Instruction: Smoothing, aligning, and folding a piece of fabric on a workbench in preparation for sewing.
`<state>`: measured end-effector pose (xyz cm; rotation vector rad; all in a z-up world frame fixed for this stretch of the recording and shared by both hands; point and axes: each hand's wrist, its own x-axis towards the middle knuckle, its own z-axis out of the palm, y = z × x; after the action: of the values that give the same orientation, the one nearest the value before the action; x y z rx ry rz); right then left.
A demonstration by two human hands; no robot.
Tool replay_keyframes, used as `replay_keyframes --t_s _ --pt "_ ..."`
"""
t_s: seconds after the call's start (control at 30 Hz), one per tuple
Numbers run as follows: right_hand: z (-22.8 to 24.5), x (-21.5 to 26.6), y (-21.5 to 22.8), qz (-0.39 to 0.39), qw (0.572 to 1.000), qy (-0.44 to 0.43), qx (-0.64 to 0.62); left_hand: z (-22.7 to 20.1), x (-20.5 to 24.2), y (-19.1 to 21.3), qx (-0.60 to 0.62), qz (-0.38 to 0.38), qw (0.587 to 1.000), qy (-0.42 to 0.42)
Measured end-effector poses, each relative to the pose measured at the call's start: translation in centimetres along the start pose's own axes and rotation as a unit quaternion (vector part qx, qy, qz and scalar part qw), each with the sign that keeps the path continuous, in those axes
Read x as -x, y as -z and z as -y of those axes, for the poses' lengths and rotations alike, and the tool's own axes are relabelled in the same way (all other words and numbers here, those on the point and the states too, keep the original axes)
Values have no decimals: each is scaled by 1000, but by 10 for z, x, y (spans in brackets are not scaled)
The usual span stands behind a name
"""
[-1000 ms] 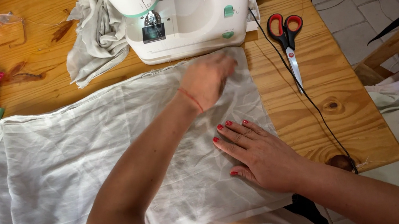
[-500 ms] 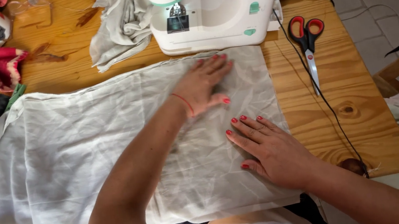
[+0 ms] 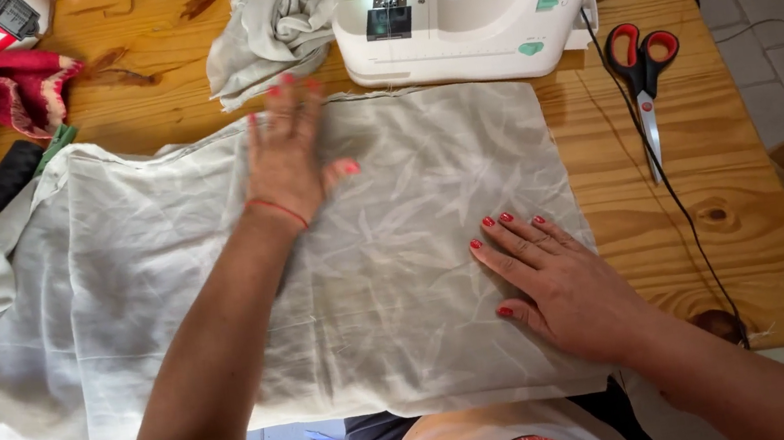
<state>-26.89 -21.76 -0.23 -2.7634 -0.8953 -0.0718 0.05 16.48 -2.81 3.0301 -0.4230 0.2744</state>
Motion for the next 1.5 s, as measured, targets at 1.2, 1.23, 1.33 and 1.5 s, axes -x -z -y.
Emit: replay_keyframes --t_s 1.2,1.23,1.33,1.5 --pt "-78 -114 22 -24 973 -145 176 194 61 5 2 65 984 168" --pt "-61 -134 20 -78 985 -77 136 188 59 5 0 50 986 160" --pt "-18 -193 -8 -121 992 13 44 181 56 -4 1 59 987 148" --pt "4 -230 -49 -1 998 -37 -40 207 65 3 0 105 983 150"
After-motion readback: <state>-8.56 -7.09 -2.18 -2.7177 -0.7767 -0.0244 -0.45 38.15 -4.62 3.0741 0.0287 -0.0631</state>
